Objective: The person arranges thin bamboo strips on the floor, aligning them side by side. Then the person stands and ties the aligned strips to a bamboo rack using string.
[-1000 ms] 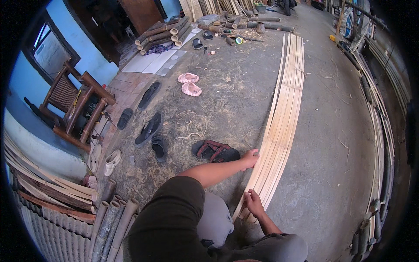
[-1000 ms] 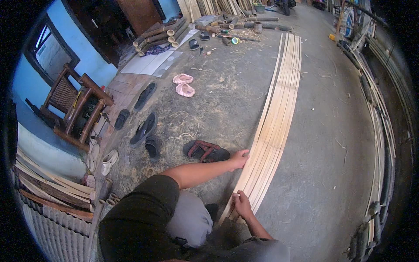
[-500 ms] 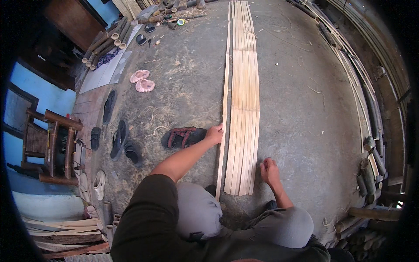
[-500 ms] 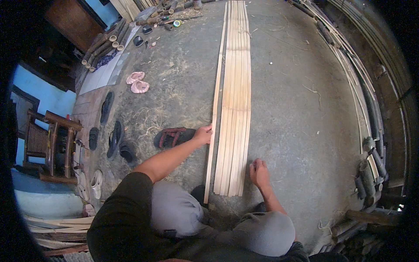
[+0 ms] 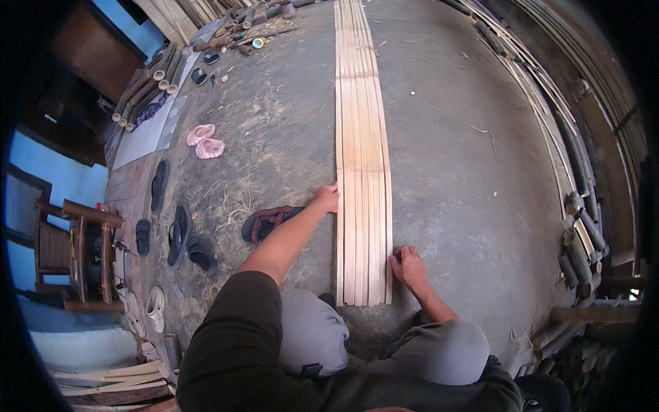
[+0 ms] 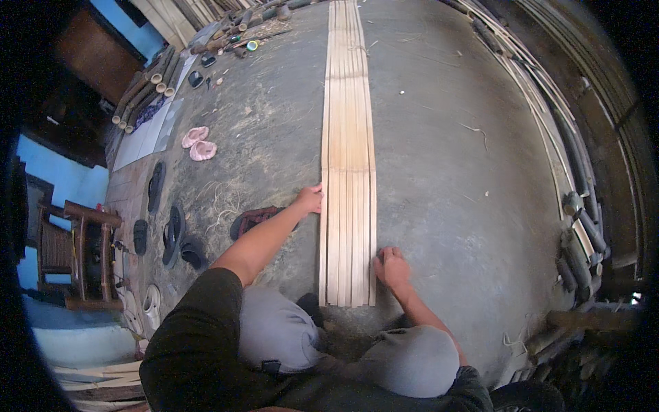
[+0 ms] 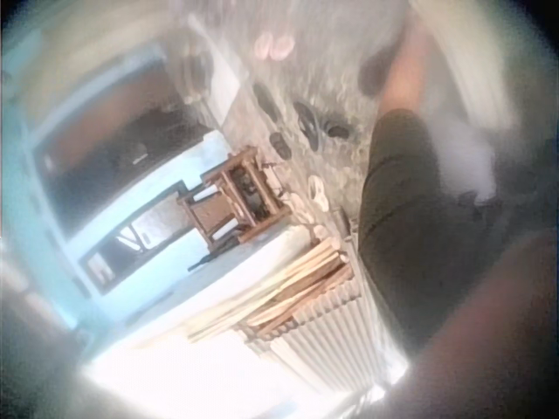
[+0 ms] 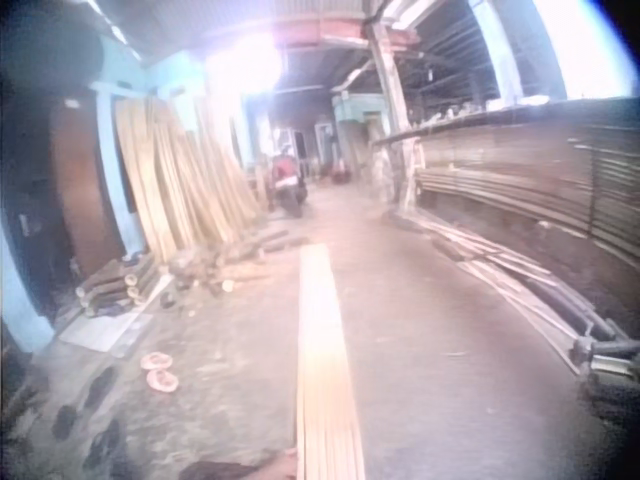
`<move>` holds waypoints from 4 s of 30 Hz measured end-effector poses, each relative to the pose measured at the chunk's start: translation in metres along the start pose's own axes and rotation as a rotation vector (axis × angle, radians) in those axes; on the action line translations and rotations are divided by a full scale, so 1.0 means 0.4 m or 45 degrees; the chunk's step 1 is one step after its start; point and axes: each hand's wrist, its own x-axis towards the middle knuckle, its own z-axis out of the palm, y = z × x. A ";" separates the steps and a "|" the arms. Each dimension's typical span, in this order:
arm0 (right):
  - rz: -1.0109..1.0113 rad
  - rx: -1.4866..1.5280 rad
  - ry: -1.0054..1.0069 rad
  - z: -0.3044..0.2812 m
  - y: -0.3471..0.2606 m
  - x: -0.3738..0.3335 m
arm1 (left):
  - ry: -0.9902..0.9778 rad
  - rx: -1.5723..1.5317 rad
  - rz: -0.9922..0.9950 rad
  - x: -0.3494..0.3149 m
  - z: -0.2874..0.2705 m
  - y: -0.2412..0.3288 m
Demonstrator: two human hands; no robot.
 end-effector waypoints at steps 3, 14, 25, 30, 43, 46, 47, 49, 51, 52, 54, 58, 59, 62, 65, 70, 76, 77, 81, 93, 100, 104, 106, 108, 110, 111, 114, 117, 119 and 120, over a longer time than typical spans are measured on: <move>0.000 -0.016 0.005 0.025 0.010 -0.009 | 0.086 0.422 0.100 0.005 0.026 0.009; 0.262 0.493 -0.024 0.007 -0.002 0.006 | 0.148 1.042 0.761 -0.139 0.069 -0.020; 0.059 0.669 -0.097 -0.006 0.007 -0.002 | -0.091 1.188 0.723 -0.205 0.060 -0.009; 0.018 0.633 -0.130 0.024 0.039 0.012 | -0.154 1.232 0.702 -0.197 0.068 -0.015; 0.024 0.452 -0.134 0.032 0.036 0.003 | -0.186 1.199 0.673 -0.162 0.048 -0.063; -0.051 0.420 -0.098 0.056 0.054 0.004 | -0.182 1.212 0.658 -0.166 0.051 -0.063; -0.027 0.425 -0.134 0.056 0.056 0.009 | -0.179 1.219 0.651 -0.167 0.053 -0.060; -0.007 0.411 -0.171 0.050 0.034 0.014 | -0.153 1.223 0.661 -0.169 0.039 -0.064; 0.003 0.361 -0.161 0.051 0.026 0.014 | -0.157 1.213 0.640 -0.177 0.040 -0.064; -0.005 0.358 -0.138 0.054 0.032 0.012 | -0.167 1.199 0.623 -0.181 0.046 -0.049; -0.036 0.357 -0.089 0.055 0.033 0.012 | -0.188 1.182 0.599 -0.188 0.046 -0.036; -0.029 0.304 -0.122 0.041 0.016 0.015 | -0.180 1.165 0.563 -0.197 0.027 -0.040; -0.022 0.317 -0.129 0.037 0.013 0.014 | -0.168 1.174 0.548 -0.200 0.025 -0.041; 0.002 0.339 -0.123 0.041 0.023 0.014 | -0.158 1.221 0.508 -0.209 0.032 -0.029; 0.001 0.340 -0.119 0.043 0.022 0.017 | -0.161 1.245 0.500 -0.203 0.023 -0.033; 0.044 0.326 -0.159 0.023 0.008 0.020 | -0.182 1.257 0.503 -0.208 0.025 -0.024; 0.017 0.327 -0.132 0.030 0.009 0.027 | -0.179 1.221 0.556 -0.192 0.015 -0.044; 0.005 0.348 -0.119 0.037 0.016 0.034 | -0.167 1.226 0.567 -0.184 0.014 -0.046; -0.016 0.326 -0.092 0.053 0.034 0.036 | -0.221 1.256 0.575 -0.159 0.013 -0.063; -0.017 0.231 -0.104 0.033 0.014 0.019 | -0.268 1.244 0.662 -0.174 0.003 -0.067; 0.122 0.573 0.140 0.054 0.054 0.026 | -0.253 1.253 0.691 -0.161 -0.005 -0.083; 0.236 1.118 0.535 -0.135 -0.029 0.004 | -0.234 1.168 0.645 -0.186 -0.003 -0.056; 0.198 1.093 0.593 -0.178 -0.018 0.005 | -0.241 1.148 0.606 -0.182 0.004 -0.055; 0.145 0.937 0.659 -0.222 -0.017 0.009 | -0.224 1.160 0.623 -0.167 0.005 -0.052; 0.159 0.707 0.592 -0.212 0.026 0.013 | -0.211 1.154 0.634 -0.161 0.000 -0.051; 0.177 0.593 0.565 -0.200 0.054 0.008 | -0.220 1.144 0.644 -0.163 0.008 -0.045; 0.260 0.669 0.563 -0.185 0.079 -0.022 | -0.243 1.130 0.655 -0.181 0.003 -0.041; 0.347 0.620 0.507 -0.175 0.070 -0.043 | -0.218 1.115 0.630 -0.192 -0.001 -0.032; 0.388 0.626 0.472 -0.129 0.102 -0.057 | -0.224 1.128 0.631 -0.189 0.015 -0.024; 0.402 0.638 0.448 -0.103 0.109 -0.063 | -0.227 1.155 0.630 -0.184 0.014 -0.027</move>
